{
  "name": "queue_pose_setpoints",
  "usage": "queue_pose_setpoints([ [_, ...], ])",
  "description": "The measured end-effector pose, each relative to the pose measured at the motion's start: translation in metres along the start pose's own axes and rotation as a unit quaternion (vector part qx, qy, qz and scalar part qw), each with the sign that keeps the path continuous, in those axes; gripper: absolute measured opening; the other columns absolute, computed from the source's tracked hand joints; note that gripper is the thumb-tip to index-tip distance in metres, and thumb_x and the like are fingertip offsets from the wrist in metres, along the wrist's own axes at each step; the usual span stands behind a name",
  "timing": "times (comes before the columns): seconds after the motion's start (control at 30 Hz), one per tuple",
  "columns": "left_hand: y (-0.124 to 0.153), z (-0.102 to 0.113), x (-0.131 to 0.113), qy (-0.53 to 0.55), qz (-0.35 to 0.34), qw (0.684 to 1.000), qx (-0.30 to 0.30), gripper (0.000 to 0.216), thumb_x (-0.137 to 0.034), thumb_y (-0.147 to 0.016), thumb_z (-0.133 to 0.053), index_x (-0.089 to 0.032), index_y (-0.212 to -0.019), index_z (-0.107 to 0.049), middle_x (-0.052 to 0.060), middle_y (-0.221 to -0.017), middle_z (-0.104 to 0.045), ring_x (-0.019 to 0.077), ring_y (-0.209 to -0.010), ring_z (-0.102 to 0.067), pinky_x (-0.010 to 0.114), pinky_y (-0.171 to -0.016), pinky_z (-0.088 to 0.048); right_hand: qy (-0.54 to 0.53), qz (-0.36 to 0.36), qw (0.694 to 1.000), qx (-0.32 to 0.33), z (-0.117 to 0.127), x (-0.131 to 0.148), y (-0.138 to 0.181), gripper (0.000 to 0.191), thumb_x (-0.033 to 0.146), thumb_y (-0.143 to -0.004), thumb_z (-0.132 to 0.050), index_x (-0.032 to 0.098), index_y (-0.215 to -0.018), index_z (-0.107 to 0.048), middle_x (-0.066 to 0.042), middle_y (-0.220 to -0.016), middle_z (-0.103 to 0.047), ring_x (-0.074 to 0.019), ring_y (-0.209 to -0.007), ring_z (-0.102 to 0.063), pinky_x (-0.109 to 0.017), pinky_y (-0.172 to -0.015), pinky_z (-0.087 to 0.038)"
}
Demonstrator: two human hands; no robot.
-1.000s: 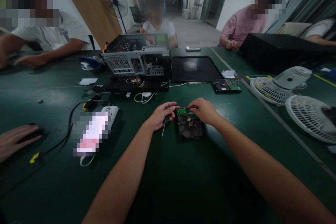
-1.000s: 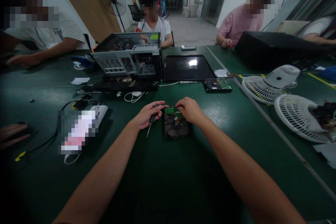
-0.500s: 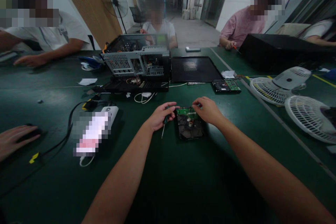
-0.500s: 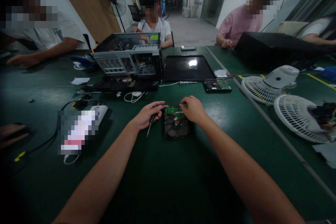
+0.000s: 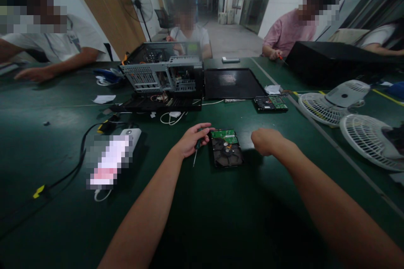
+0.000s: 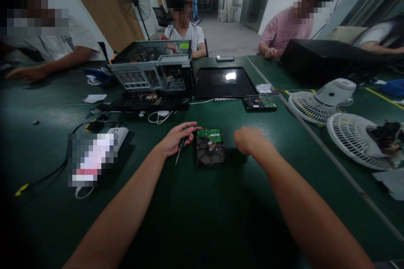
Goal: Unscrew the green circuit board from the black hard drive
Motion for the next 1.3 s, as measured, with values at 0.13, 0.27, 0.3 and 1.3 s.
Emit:
queue_pose_setpoints([
  [0.13, 0.0, 0.0, 0.0, 0.007, 0.002, 1.0, -0.004, 0.033, -0.015, -0.092, -0.07, -0.014, -0.125, -0.066, 0.018, -0.131, -0.065, 0.0055, -0.066, -0.062, 0.013, -0.051, -0.053, -0.085, 0.054, 0.985, 0.14, -0.022, 0.002, 0.002, 0.018, 0.008, -0.076, -0.061, 0.012, -0.066, -0.076, -0.014, -0.071, -0.075, -0.0229, -0.066, -0.072, -0.03, -0.063, -0.051],
  [0.27, -0.001, 0.001, 0.001, 0.009, 0.007, 1.0, -0.006, 0.032, -0.015, -0.092, -0.07, -0.015, -0.124, -0.066, 0.017, -0.132, -0.065, 0.0062, -0.067, -0.063, 0.013, -0.051, -0.054, -0.142, 0.101, 0.983, 0.06, -0.014, -0.001, 0.002, 0.026, 0.01, -0.08, -0.053, 0.015, -0.075, -0.077, -0.012, -0.08, -0.077, -0.0225, -0.075, -0.073, -0.029, -0.068, -0.048],
  [0.3, -0.001, 0.001, 0.001, 0.009, 0.007, 1.0, -0.006, 0.032, -0.015, -0.092, -0.07, -0.015, -0.124, -0.066, 0.017, -0.132, -0.065, 0.0063, -0.067, -0.063, 0.013, -0.052, -0.054, -0.128, 0.097, 0.987, 0.022, -0.011, -0.003, 0.002, 0.025, 0.011, -0.081, -0.053, 0.015, -0.08, -0.078, -0.013, -0.085, -0.078, -0.0244, -0.08, -0.073, -0.03, -0.07, -0.047],
  [1.3, 0.001, -0.001, -0.001, 0.003, -0.001, 1.0, -0.003, 0.031, -0.017, -0.092, -0.071, -0.015, -0.123, -0.066, 0.016, -0.129, -0.066, 0.0058, -0.067, -0.063, 0.014, -0.053, -0.053, -0.189, 0.066, 0.939, -0.28, -0.012, 0.088, 0.034, 0.078, 0.061, -0.086, -0.056, 0.026, -0.154, -0.042, -0.02, -0.149, -0.041, -0.0439, -0.12, -0.05, -0.057, -0.094, -0.044],
])
Point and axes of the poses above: each hand's wrist, its own y-axis away from the middle knuckle, its own z-axis out of the back of the hand, x = y × z, the point moved 8 cm from there along -y, towards the middle knuckle
